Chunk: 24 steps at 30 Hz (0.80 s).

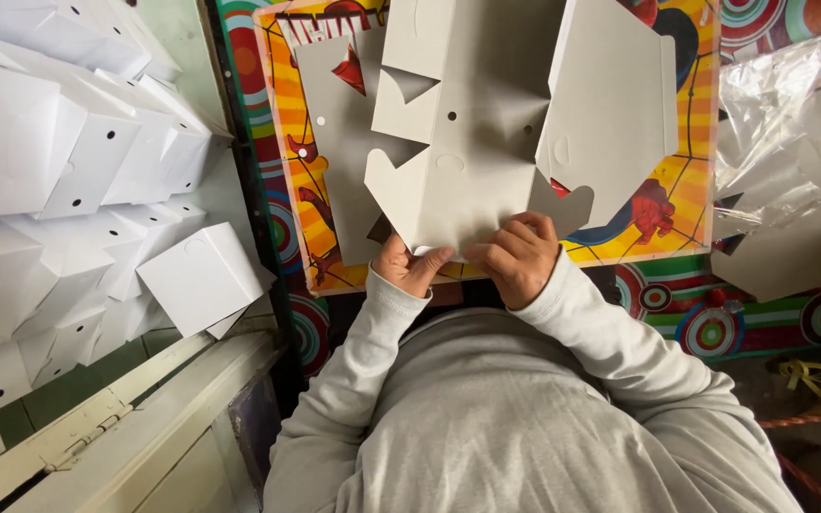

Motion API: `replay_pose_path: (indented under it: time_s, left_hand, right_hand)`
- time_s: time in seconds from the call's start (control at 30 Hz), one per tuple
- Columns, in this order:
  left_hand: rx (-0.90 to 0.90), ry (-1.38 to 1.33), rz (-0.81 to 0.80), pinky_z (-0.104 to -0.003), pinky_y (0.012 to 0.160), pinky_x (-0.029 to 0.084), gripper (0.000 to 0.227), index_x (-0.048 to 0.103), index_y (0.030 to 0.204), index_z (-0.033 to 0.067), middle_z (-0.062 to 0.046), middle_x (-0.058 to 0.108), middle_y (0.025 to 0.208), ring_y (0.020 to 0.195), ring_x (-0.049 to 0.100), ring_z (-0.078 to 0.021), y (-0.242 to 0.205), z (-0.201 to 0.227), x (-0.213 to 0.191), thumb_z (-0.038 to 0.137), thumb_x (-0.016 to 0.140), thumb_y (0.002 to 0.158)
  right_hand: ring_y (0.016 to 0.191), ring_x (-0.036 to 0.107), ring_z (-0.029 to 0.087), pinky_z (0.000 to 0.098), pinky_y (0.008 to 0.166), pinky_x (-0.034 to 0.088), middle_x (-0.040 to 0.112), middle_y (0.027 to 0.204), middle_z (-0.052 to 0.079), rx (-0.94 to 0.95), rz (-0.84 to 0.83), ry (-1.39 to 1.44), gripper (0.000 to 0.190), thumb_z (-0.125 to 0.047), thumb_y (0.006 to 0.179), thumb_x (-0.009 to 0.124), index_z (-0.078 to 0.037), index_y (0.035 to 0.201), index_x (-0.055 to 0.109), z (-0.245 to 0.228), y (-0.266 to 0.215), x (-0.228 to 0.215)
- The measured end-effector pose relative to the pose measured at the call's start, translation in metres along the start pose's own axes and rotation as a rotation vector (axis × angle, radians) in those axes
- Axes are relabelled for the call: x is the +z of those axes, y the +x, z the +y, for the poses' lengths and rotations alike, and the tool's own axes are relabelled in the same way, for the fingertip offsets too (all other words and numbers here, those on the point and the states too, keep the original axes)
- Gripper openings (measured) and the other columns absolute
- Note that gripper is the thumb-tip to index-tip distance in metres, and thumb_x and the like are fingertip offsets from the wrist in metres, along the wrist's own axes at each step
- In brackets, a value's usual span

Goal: Folding and assembling a white cardboard box from a flat pre-cut sheet while sitting on the floor.

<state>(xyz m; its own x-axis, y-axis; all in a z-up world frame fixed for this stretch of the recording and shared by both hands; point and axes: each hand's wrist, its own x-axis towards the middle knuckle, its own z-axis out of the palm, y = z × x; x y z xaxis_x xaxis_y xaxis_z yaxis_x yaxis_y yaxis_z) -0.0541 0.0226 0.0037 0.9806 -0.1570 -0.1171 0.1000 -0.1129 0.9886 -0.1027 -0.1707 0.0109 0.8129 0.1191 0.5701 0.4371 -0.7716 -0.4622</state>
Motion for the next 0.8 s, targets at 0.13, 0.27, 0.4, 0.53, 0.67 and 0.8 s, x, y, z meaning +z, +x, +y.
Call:
replay_pose_path:
  time_s: [0.13,0.27,0.4,0.53,0.67,0.8]
  left_hand:
    - [0.036,0.088,0.024,-0.037,0.067,0.061,0.04,0.074,0.109,0.0052,-0.016,0.078,0.088,0.083,0.076,-0.0282,-0.008,-0.025,0.003,0.025,0.091,0.079]
    - [0.206,0.042,0.034,-0.043,0.08,0.06,0.065,0.045,0.146,-0.0026,-0.025,0.069,0.112,0.1,0.071,-0.0312,0.003,0.022,0.004,0.017,0.074,0.091]
    - [0.232,-0.014,-0.002,-0.048,0.096,0.056,0.072,0.027,0.158,-0.0021,-0.028,0.055,0.141,0.123,0.059,-0.0405,0.005,0.005,0.005,0.016,0.062,0.098]
    - [0.179,0.182,0.046,-0.038,0.065,0.058,0.063,0.034,0.16,0.0074,-0.022,0.071,0.09,0.073,0.07,-0.0293,0.016,0.019,0.003,0.013,0.051,0.099]
    - [0.595,0.353,-0.135,-0.048,0.118,0.035,0.058,0.035,0.16,0.0037,-0.02,0.032,0.165,0.149,0.03,-0.0419,0.019,0.012,0.018,0.021,0.049,0.106]
    - [0.662,0.858,-0.301,-0.06,0.124,0.001,0.074,0.035,0.158,0.005,-0.018,0.032,0.165,0.155,0.023,-0.0349,0.018,-0.025,0.019,0.055,0.042,0.104]
  right_hand:
    - [0.067,0.056,0.02,0.0416,0.094,0.045,0.057,0.07,-0.001,-0.01,-0.001,0.015,0.022,-0.03,0.103,0.063,-0.016,0.09,0.074,-0.012,0.012,-0.006]
    - [0.067,0.056,0.02,0.0425,0.096,0.044,0.058,0.07,0.0,-0.017,0.009,0.049,0.023,-0.031,0.104,0.06,-0.016,0.094,0.075,-0.013,0.014,-0.007]
    - [0.068,0.056,0.02,0.0436,0.097,0.045,0.058,0.072,0.001,-0.042,0.024,0.074,0.025,-0.027,0.106,0.057,-0.013,0.095,0.076,-0.016,0.017,-0.007]
    - [0.068,0.055,0.02,0.0438,0.097,0.044,0.057,0.072,0.0,-0.06,0.045,0.075,0.026,-0.026,0.106,0.056,-0.014,0.094,0.076,-0.015,0.014,-0.004]
    - [0.068,0.056,0.019,0.0462,0.096,0.046,0.059,0.073,0.0,-0.084,0.038,0.014,0.024,-0.026,0.104,0.061,-0.015,0.089,0.076,-0.005,-0.001,0.007]
    - [0.065,0.052,0.02,0.0475,0.095,0.048,0.051,0.068,0.0,-0.15,0.013,-0.059,0.029,-0.024,0.103,0.063,-0.016,0.076,0.07,0.005,-0.01,0.012]
